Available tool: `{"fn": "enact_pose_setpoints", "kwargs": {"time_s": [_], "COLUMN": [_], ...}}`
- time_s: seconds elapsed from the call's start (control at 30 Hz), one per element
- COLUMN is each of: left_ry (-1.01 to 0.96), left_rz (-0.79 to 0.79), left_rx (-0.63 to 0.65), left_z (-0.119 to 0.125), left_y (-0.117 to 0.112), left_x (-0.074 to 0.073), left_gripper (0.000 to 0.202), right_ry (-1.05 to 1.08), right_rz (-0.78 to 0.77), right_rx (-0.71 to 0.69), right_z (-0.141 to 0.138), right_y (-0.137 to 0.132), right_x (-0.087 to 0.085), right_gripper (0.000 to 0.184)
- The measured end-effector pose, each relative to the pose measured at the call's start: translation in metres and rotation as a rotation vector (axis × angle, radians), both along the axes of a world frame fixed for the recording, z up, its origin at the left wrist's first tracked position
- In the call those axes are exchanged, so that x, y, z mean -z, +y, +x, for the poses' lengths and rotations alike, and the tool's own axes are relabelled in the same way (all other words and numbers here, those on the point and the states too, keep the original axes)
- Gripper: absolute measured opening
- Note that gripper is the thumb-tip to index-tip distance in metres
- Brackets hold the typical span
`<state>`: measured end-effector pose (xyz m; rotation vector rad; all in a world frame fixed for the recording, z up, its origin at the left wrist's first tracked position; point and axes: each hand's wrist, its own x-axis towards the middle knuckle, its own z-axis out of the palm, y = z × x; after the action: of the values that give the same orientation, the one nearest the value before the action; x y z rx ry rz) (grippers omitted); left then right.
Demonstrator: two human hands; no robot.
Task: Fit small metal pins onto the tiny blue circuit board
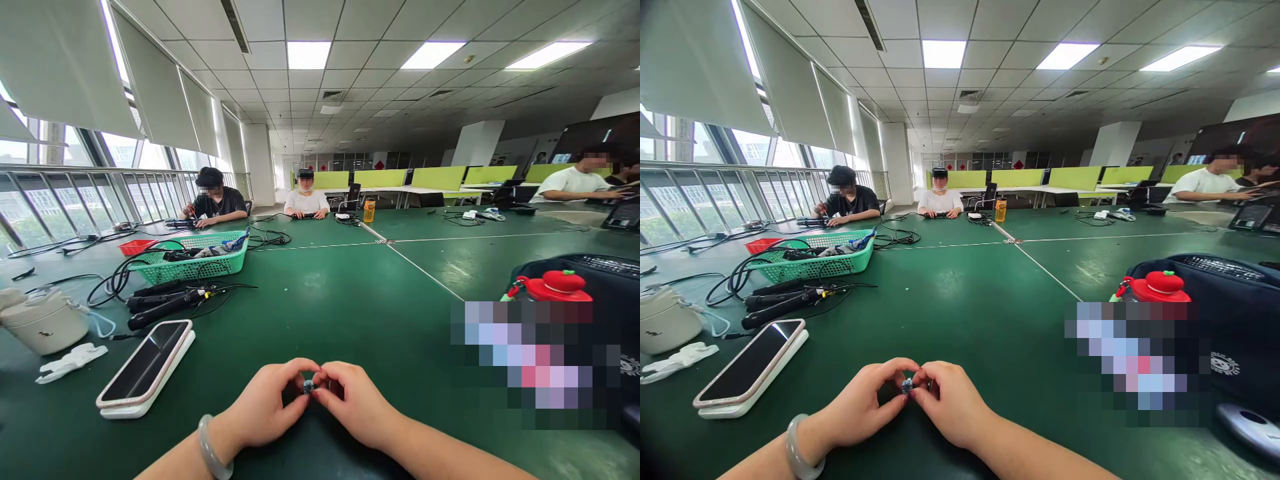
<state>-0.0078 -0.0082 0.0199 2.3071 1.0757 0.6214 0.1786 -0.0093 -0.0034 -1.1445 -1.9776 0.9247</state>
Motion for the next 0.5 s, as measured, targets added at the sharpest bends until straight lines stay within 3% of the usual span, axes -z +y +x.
{"fn": "enact_pose_setpoints", "kwargs": {"time_s": [0.5], "left_ry": [0.029], "left_rz": [-0.014], "left_rx": [0.002], "left_z": [0.0007], "left_y": [0.0015], "left_x": [0.0015], "left_gripper": [0.04], "right_ry": [-0.086], "right_rz": [0.053], "right_rx": [-0.064], "right_z": [0.0094], "right_y": [0.0], "right_x": [-0.0007], "right_gripper": [0.019]}}
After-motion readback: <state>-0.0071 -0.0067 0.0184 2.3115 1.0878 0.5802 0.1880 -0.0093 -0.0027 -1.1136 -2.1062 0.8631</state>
